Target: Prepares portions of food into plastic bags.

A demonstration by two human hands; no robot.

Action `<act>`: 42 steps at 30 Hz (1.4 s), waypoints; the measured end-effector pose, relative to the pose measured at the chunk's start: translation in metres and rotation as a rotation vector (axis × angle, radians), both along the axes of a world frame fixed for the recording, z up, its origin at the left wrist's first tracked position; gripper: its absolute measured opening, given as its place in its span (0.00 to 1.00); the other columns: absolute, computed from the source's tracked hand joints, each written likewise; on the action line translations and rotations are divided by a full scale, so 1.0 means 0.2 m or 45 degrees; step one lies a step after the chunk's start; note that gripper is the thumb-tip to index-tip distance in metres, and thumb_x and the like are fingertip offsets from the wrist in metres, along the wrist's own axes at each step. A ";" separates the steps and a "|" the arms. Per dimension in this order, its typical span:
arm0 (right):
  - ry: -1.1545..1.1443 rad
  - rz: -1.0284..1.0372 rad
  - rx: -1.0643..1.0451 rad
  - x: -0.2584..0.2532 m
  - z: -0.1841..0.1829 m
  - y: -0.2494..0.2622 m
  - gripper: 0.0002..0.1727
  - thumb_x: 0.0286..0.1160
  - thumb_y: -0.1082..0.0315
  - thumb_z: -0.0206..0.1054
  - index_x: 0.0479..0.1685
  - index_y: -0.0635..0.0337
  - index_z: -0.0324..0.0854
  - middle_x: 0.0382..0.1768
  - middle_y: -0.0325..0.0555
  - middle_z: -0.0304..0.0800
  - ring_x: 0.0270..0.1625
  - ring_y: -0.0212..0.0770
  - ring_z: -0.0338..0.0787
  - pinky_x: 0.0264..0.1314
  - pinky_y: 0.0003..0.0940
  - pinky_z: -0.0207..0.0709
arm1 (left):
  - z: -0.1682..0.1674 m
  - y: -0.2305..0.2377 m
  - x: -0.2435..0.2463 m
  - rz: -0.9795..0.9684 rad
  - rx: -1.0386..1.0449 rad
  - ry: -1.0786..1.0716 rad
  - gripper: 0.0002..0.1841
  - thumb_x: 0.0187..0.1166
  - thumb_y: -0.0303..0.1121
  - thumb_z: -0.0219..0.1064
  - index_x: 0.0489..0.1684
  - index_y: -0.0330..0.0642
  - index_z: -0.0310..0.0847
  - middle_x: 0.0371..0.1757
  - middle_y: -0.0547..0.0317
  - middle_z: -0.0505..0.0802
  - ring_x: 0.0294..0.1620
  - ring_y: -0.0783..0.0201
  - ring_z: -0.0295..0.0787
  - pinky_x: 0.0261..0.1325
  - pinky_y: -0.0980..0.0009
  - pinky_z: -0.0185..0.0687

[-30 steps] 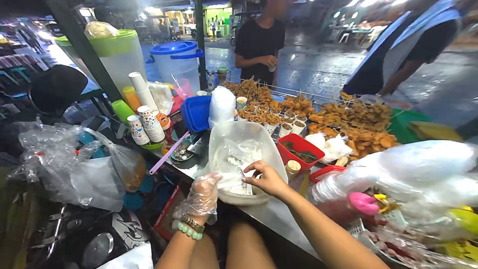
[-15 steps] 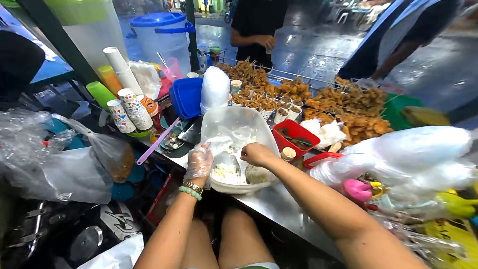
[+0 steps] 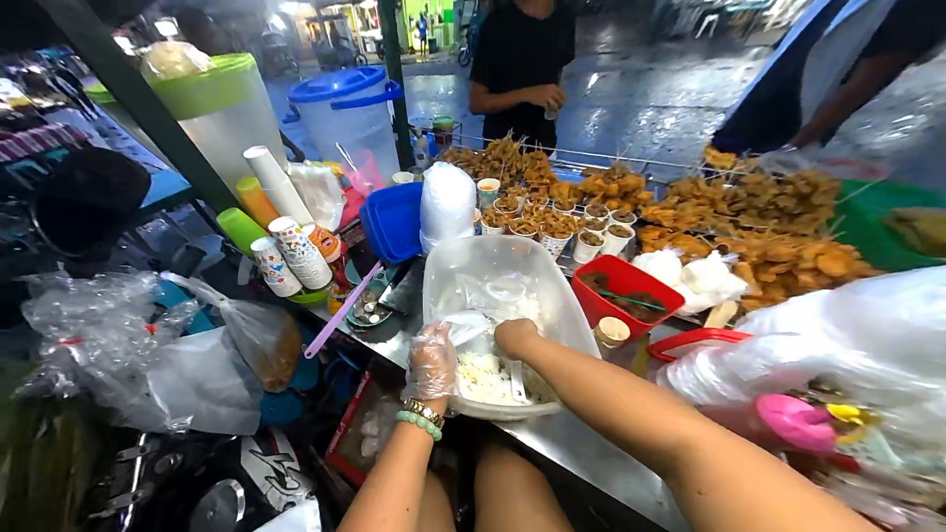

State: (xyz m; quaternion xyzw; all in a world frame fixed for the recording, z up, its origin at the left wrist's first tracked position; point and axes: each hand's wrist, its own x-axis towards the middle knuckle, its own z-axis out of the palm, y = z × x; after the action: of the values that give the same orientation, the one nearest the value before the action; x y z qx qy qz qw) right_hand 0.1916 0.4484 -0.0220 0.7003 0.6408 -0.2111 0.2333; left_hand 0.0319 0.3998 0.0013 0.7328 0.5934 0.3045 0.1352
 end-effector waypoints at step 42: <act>0.188 0.263 -0.145 0.18 0.13 -0.29 0.18 0.80 0.63 0.68 0.58 0.70 0.82 0.55 0.71 0.86 0.62 0.72 0.85 0.54 0.77 0.73 | -0.07 0.01 0.00 0.058 0.089 -0.107 0.14 0.82 0.23 0.62 0.58 0.34 0.91 0.59 0.34 0.92 0.63 0.37 0.90 0.71 0.44 0.78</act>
State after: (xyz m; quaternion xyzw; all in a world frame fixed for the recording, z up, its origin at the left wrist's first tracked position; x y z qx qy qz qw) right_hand 0.2268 0.3897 0.0046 0.5986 0.7120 -0.2731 0.2453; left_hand 0.0319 0.4023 -0.0130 0.7099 0.5926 0.3586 0.1275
